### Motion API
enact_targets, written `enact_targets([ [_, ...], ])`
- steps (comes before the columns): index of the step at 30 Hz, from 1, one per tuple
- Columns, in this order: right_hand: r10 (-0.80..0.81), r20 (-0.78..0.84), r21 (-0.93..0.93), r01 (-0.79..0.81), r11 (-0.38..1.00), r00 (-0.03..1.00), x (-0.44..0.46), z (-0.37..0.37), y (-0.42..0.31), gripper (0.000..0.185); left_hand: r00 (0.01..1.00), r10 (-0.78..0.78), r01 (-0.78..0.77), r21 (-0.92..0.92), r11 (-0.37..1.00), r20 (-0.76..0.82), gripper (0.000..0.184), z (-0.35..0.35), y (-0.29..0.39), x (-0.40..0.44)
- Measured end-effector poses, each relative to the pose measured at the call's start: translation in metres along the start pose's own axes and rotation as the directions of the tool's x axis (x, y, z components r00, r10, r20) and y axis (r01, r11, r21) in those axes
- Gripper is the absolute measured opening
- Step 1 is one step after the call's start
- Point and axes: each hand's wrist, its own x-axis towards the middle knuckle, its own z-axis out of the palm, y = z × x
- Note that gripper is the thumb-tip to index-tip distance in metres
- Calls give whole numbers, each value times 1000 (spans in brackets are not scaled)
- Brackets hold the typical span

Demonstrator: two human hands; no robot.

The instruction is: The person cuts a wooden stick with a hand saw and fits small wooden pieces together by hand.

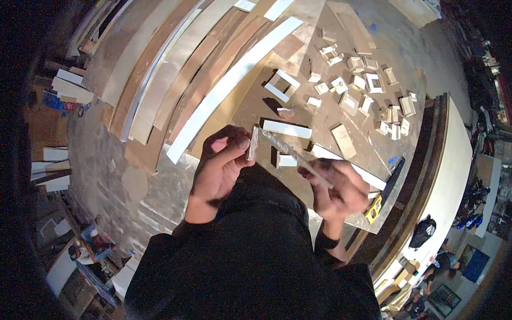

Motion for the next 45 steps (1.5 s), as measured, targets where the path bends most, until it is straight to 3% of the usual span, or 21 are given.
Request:
enact_targets([
  [5, -120, 41, -91, 123, 988, 992, -10, -7, -9, 16, 996, -58, 63, -82, 995, 67, 9, -1, 3, -4],
  [7, -149, 187, -192, 184, 964, 971, -7, -11, -13, 20, 995, -84, 90, -112, 990, 63, 10, 0, 3, -5],
  [9, -136, 170, -222, 172, 960, 976, -5, -11, -21, 24, 991, -104, 116, -155, 981, 79, 11, -2, 2, -6],
  [11, -104, 286, -242, 176, 954, 953, 0, -17, -26, 23, 991, -113, 125, -169, 978, 77, 11, -2, 2, -7],
  [15, -45, 319, -292, 144, 946, 947, 4, -19, -37, 24, 990, -123, 137, -223, 965, 76, 13, -3, 1, -9],
  [18, 63, 347, -301, 48, 952, 936, 5, -24, -43, 23, 992, -115, 127, -248, 960, 61, 14, -1, 2, -9],
  [20, -160, 363, -311, 282, 908, 918, 6, -27, -38, 22, 991, -109, 123, -245, 962, 72, 14, -4, 0, -9],
  [24, -212, 290, -398, 319, 860, 933, 10, -15, -34, 28, 993, -89, 105, -230, 968, 79, 15, -2, 1, -10],
  [27, -218, 324, -249, 306, 919, 921, 4, -11, -18, 20, 989, -90, 120, -294, 948, 115, 16, -5, -1, -8],
  [31, -179, 412, -259, 303, 917, 893, 1, -16, -26, 20, 993, -75, 102, -324, 941, 93, 16, -9, -6, -5],
  [36, -236, 317, -257, 323, 911, 919, 1, -18, -20, 21, 986, -117, 149, -303, 941, 119, 17, -4, -6, -5],
  [43, -184, 438, -187, 289, 939, 880, 0, -24, -30, 28, 982, -91, 148, -378, 914, 165, 19, -1, -16, -5],
  [44, -87, 387, -222, 184, 957, 918, -5, -24, -34, 20, 985, -95, 144, -377, 915, 145, 20, 1, -16, -7],
  [45, 11, 331, -252, 77, 965, 944, -7, -25, -36, 30, 987, -99, 140, -376, 916, 127, 20, 2, -17, -7],
])
